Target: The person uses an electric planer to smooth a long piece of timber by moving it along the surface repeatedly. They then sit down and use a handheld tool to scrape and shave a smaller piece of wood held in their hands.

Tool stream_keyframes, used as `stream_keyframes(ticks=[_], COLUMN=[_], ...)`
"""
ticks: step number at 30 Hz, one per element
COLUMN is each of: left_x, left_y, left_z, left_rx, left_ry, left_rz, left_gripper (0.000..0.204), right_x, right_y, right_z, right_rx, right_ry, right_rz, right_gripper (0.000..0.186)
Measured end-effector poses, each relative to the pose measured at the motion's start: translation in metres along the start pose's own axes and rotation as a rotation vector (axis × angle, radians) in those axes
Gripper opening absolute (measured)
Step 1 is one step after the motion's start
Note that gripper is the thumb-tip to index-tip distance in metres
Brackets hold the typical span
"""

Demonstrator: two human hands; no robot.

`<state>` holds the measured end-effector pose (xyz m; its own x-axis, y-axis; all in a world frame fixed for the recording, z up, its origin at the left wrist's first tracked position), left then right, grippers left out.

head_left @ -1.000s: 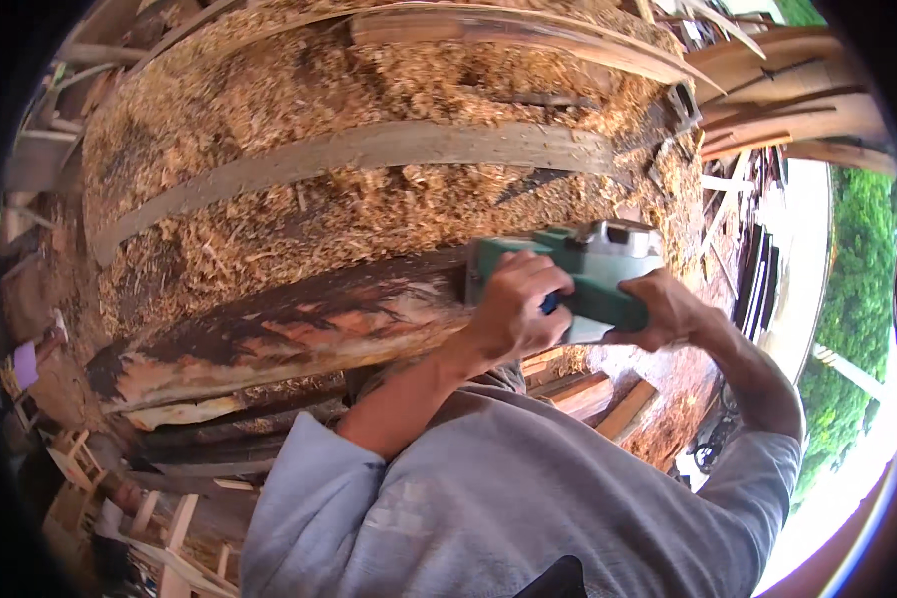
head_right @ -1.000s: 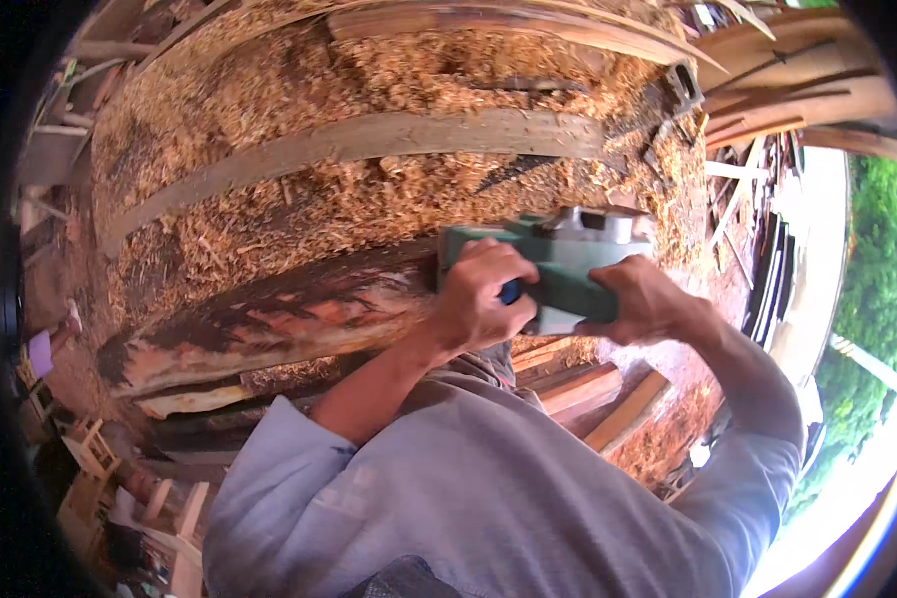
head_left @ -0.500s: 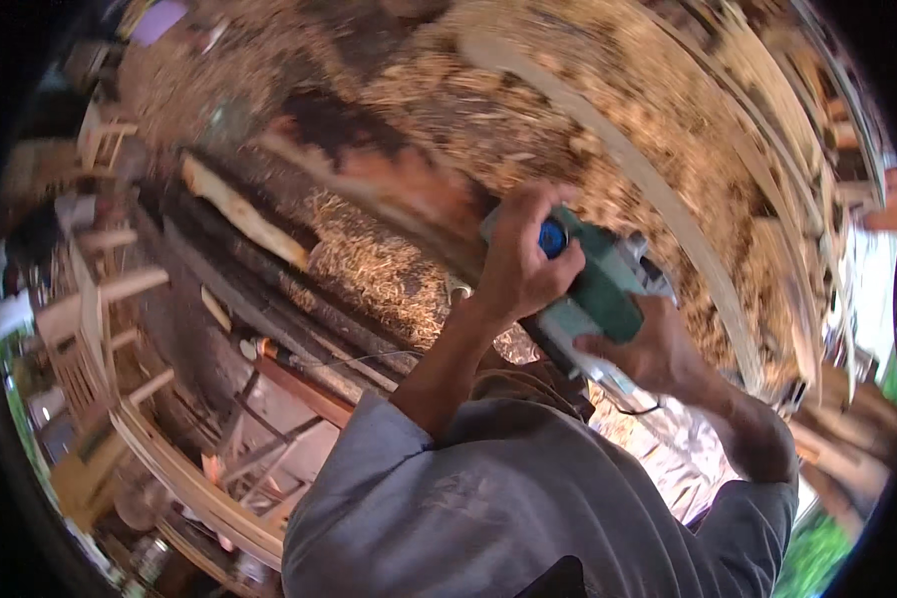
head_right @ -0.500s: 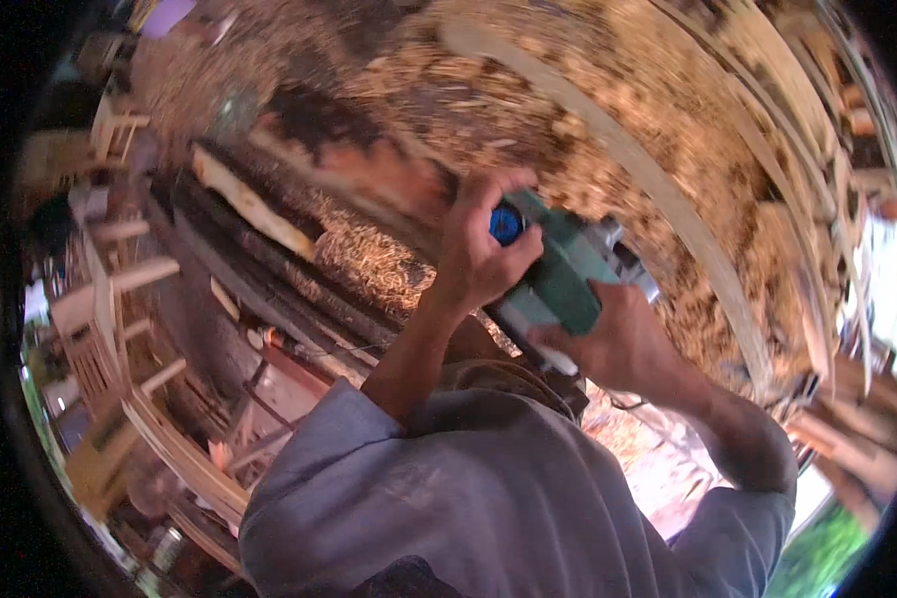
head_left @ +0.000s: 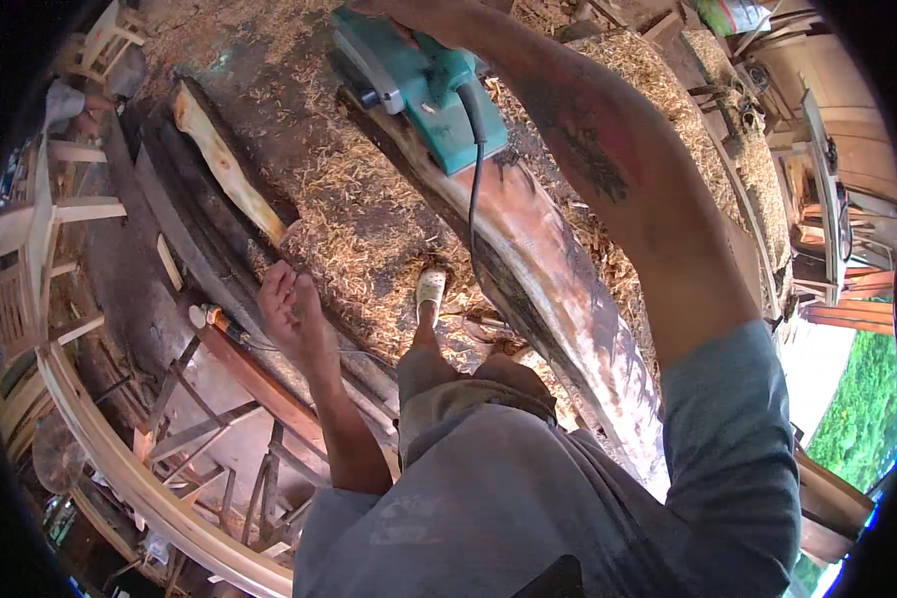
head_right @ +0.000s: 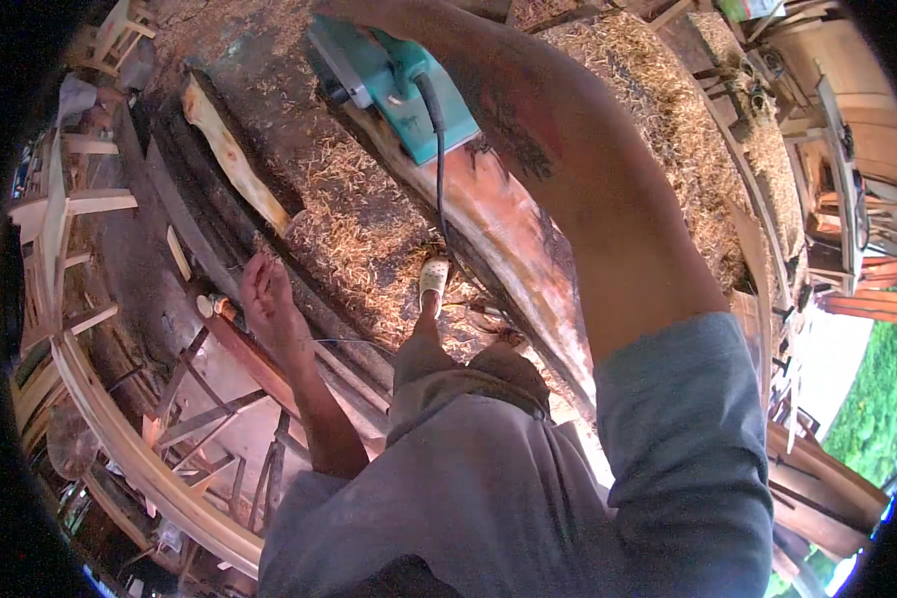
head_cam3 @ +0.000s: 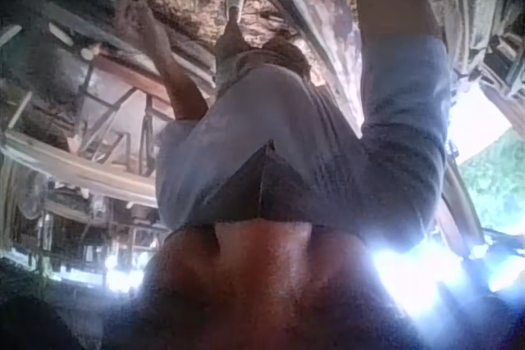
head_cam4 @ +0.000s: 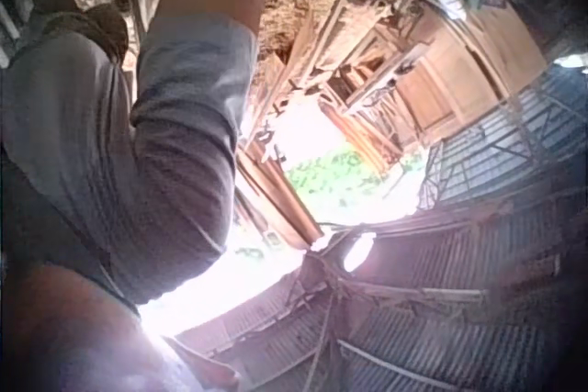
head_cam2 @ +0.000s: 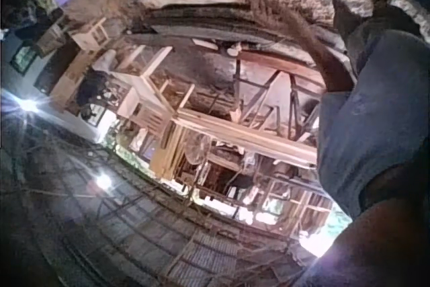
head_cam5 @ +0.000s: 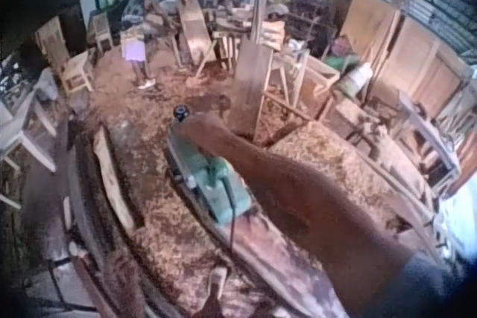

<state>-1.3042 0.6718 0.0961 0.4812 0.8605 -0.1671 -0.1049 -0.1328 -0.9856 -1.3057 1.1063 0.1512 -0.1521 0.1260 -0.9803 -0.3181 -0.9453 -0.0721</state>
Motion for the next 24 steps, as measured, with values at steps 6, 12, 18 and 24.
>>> stream_keyframes(ticks=[6,12,18,24], left_x=[0.055,0.185,0.221,0.239], left_y=[-0.069,-0.110,-0.113,-0.104], left_z=[-0.016,-0.139,-0.345,-0.398], left_rx=[0.232,0.609,0.535,0.329], left_ry=[0.095,0.544,0.893,1.250], left_rz=[0.205,0.005,-0.286,-0.436], left_gripper=[0.041,0.047,0.038,0.034], right_x=[-0.062,-0.135,-0.197,-0.208], right_y=[0.048,0.112,0.188,0.202], right_z=[-0.122,-0.390,-0.679,-0.730], right_rx=[0.018,0.691,1.098,1.221], right_ry=[0.038,0.207,0.668,0.689], right_rz=[0.187,1.086,0.920,0.974], right_gripper=[0.031,0.045,0.035,0.041])
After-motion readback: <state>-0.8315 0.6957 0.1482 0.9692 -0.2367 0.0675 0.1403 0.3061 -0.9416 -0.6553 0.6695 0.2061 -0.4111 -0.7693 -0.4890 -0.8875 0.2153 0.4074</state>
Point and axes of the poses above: each hand's wrist, its own z-axis towards the middle knuckle, its own x-axis out of the palm, y = z × x, the point moved 7 cm from there along z, towards the middle knuckle
